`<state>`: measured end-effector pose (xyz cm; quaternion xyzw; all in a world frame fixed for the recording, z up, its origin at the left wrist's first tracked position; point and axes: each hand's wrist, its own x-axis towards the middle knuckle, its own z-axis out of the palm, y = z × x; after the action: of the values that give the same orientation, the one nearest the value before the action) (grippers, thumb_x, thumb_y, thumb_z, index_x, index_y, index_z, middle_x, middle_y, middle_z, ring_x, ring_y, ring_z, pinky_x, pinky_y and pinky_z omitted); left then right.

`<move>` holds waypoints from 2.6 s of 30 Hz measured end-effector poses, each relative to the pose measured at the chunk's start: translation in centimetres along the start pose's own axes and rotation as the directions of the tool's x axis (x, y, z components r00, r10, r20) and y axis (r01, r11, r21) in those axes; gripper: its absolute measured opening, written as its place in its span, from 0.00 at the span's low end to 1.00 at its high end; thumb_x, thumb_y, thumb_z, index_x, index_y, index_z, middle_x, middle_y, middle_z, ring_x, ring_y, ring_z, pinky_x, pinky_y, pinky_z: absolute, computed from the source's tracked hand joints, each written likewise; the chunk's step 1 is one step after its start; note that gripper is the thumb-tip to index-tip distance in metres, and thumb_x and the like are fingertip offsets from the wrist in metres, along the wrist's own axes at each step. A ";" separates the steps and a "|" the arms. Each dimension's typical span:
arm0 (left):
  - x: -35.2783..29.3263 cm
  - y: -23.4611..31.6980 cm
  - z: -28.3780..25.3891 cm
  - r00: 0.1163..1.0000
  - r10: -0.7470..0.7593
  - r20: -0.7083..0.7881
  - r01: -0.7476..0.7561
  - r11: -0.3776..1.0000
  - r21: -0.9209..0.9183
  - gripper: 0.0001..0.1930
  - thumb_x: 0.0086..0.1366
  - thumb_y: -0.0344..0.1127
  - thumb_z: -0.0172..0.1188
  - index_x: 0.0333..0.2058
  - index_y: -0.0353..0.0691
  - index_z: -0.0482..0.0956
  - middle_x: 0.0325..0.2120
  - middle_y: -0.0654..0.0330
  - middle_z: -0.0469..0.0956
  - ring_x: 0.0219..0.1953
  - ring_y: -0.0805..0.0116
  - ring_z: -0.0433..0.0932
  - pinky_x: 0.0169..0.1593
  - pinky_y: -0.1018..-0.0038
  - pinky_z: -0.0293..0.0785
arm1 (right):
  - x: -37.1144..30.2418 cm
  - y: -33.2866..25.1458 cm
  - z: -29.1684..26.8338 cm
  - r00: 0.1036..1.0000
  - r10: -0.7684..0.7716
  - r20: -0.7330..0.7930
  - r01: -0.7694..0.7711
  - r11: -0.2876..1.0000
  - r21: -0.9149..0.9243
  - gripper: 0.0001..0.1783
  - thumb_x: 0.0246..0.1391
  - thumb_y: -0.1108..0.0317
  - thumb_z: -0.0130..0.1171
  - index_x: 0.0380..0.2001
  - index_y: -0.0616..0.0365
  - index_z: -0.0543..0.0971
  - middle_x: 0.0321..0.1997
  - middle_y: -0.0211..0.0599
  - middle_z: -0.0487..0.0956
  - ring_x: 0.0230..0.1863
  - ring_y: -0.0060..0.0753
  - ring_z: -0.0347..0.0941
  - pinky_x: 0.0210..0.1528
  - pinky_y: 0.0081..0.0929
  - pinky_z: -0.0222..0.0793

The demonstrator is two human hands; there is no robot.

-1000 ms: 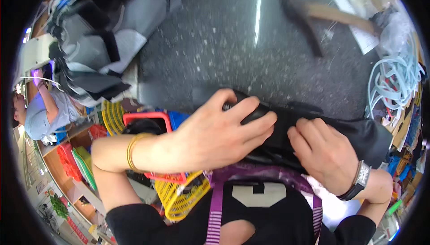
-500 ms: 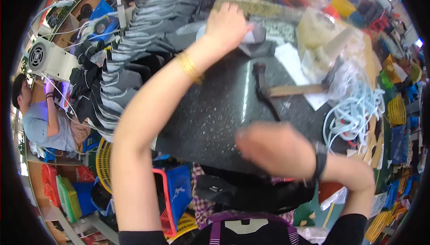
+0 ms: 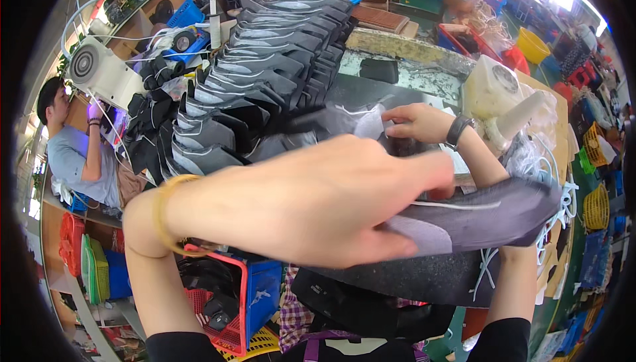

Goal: The person adheres white strips to the edges of shoe upper pieces, folds the edges over by hand, and hammers them flat using a hammer before setting the pieces aside.

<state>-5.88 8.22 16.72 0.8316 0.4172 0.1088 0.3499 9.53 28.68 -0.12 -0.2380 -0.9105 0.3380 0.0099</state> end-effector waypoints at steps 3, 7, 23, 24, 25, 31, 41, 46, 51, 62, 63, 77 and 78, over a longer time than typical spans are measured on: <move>-2.5 1.8 -0.9 0.999 -0.025 -0.027 0.021 0.993 -0.120 0.28 0.51 0.31 0.70 0.51 0.36 0.69 0.26 0.54 0.79 0.32 0.59 0.82 0.35 0.71 0.75 | -5.1 3.5 1.2 0.981 -0.160 -0.109 0.145 0.980 -0.139 0.28 0.57 0.54 0.58 0.57 0.58 0.73 0.57 0.47 0.75 0.55 0.47 0.74 0.58 0.35 0.67; -6.5 0.0 -0.1 0.535 -0.287 -0.794 0.075 0.953 -0.293 0.53 0.33 0.42 0.74 0.60 0.26 0.63 0.55 0.49 0.71 0.56 0.60 0.73 0.58 0.68 0.67 | -7.5 0.7 1.0 0.980 0.109 -0.169 -0.155 0.944 -0.291 0.23 0.58 0.62 0.55 0.54 0.61 0.72 0.56 0.52 0.74 0.53 0.55 0.73 0.56 0.41 0.68; -14.0 -0.5 -6.2 0.506 0.460 -0.729 -0.742 0.664 -0.096 0.20 0.75 0.37 0.40 0.57 0.27 0.57 0.12 0.63 0.64 0.02 0.74 0.56 0.05 0.85 0.53 | -2.9 -15.2 2.3 0.636 -0.372 -0.677 0.094 0.907 -0.410 0.32 0.39 0.68 0.63 0.52 0.54 0.68 0.37 0.43 0.73 0.41 0.47 0.74 0.36 0.42 0.75; -13.9 -1.3 -5.2 0.388 0.399 -0.831 -0.716 0.698 0.001 0.21 0.74 0.37 0.42 0.59 0.28 0.55 0.11 0.63 0.63 0.02 0.74 0.57 0.05 0.83 0.56 | -2.1 -12.3 1.1 0.616 -0.264 -0.742 -0.083 0.915 -0.395 0.32 0.40 0.69 0.63 0.52 0.55 0.68 0.38 0.44 0.73 0.43 0.48 0.73 0.37 0.42 0.74; -14.2 -2.3 -5.5 0.519 0.430 -0.739 -0.736 0.664 -0.130 0.20 0.73 0.36 0.44 0.57 0.27 0.60 0.18 0.59 0.72 0.10 0.71 0.70 0.14 0.82 0.69 | -1.2 -9.0 -0.2 0.628 -0.186 -0.756 -0.255 0.868 -0.426 0.32 0.40 0.68 0.64 0.52 0.56 0.68 0.39 0.45 0.72 0.43 0.48 0.72 0.39 0.42 0.73; -12.0 -2.8 -1.2 0.716 -0.220 -0.662 -0.025 0.940 -0.340 0.25 0.69 0.51 0.54 0.47 0.29 0.74 0.36 0.65 0.77 0.34 0.83 0.72 0.37 0.84 0.68 | -4.5 -4.9 0.4 0.614 -0.332 -0.716 -0.237 0.788 -0.569 0.44 0.43 0.54 0.69 0.61 0.59 0.63 0.61 0.48 0.66 0.62 0.51 0.63 0.60 0.43 0.63; -6.7 -5.7 3.6 0.877 -0.338 0.342 0.364 0.932 -0.011 0.17 0.72 0.43 0.50 0.48 0.36 0.67 0.30 0.56 0.74 0.35 0.68 0.72 0.40 0.71 0.69 | -13.5 -1.7 6.6 0.822 -0.263 -0.504 -0.124 0.782 -0.610 0.10 0.46 0.62 0.60 0.27 0.54 0.71 0.30 0.34 0.72 0.35 0.36 0.73 0.28 0.32 0.72; 1.6 -7.8 12.2 0.760 0.117 0.639 0.164 0.917 -0.364 0.16 0.71 0.46 0.50 0.45 0.37 0.67 0.33 0.48 0.74 0.36 0.63 0.73 0.40 0.62 0.68 | -14.0 -6.9 3.2 0.688 -0.091 -0.720 -0.031 0.988 -0.154 0.20 0.58 0.50 0.57 0.35 0.60 0.78 0.27 0.48 0.77 0.30 0.55 0.75 0.31 0.41 0.70; 4.0 -8.4 16.7 0.847 0.521 -0.106 -0.455 0.814 0.361 0.14 0.57 0.46 0.61 0.33 0.41 0.73 0.32 0.60 0.73 0.35 0.61 0.74 0.34 0.66 0.69 | -21.8 -15.3 0.1 0.951 0.176 -0.252 -0.147 0.980 0.131 0.19 0.54 0.72 0.63 0.50 0.66 0.75 0.44 0.42 0.81 0.45 0.29 0.79 0.47 0.24 0.71; 8.0 -8.2 17.4 0.934 0.339 -0.110 -0.327 0.938 0.112 0.10 0.57 0.37 0.66 0.36 0.40 0.80 0.31 0.66 0.77 0.38 0.67 0.75 0.44 0.69 0.63 | -26.2 -12.2 5.8 0.977 0.098 -0.188 -0.116 0.989 -0.090 0.18 0.43 0.72 0.60 0.41 0.66 0.74 0.30 0.41 0.73 0.28 0.42 0.74 0.28 0.34 0.71; 8.1 -8.6 17.5 0.938 0.331 -0.102 -0.321 0.942 0.101 0.10 0.57 0.37 0.66 0.36 0.40 0.80 0.31 0.66 0.77 0.38 0.67 0.75 0.44 0.69 0.63 | -26.1 -12.3 5.7 0.978 0.102 -0.183 -0.118 0.990 -0.076 0.18 0.43 0.72 0.60 0.41 0.66 0.74 0.30 0.41 0.73 0.28 0.42 0.74 0.28 0.34 0.71; 8.5 -10.3 17.0 0.741 0.665 -0.093 -0.613 0.726 0.312 0.10 0.50 0.35 0.65 0.32 0.42 0.79 0.33 0.66 0.77 0.33 0.69 0.73 0.37 0.72 0.65 | -22.9 -11.4 3.7 0.911 0.396 -0.112 -0.406 0.910 -0.085 0.09 0.46 0.77 0.59 0.34 0.60 0.76 0.32 0.41 0.76 0.35 0.50 0.74 0.36 0.39 0.66; 8.4 -10.1 16.9 0.743 0.663 -0.089 -0.614 0.729 0.303 0.10 0.50 0.35 0.65 0.32 0.42 0.79 0.33 0.66 0.77 0.33 0.69 0.73 0.37 0.72 0.65 | -22.9 -11.4 3.9 0.910 0.400 -0.107 -0.409 0.909 -0.076 0.09 0.46 0.77 0.59 0.34 0.60 0.76 0.32 0.41 0.76 0.35 0.50 0.74 0.36 0.39 0.66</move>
<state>1.13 10.49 -3.35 0.9474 0.1464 0.2479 0.1398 24.27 8.77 7.22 -0.4365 -0.8553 0.2772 -0.0315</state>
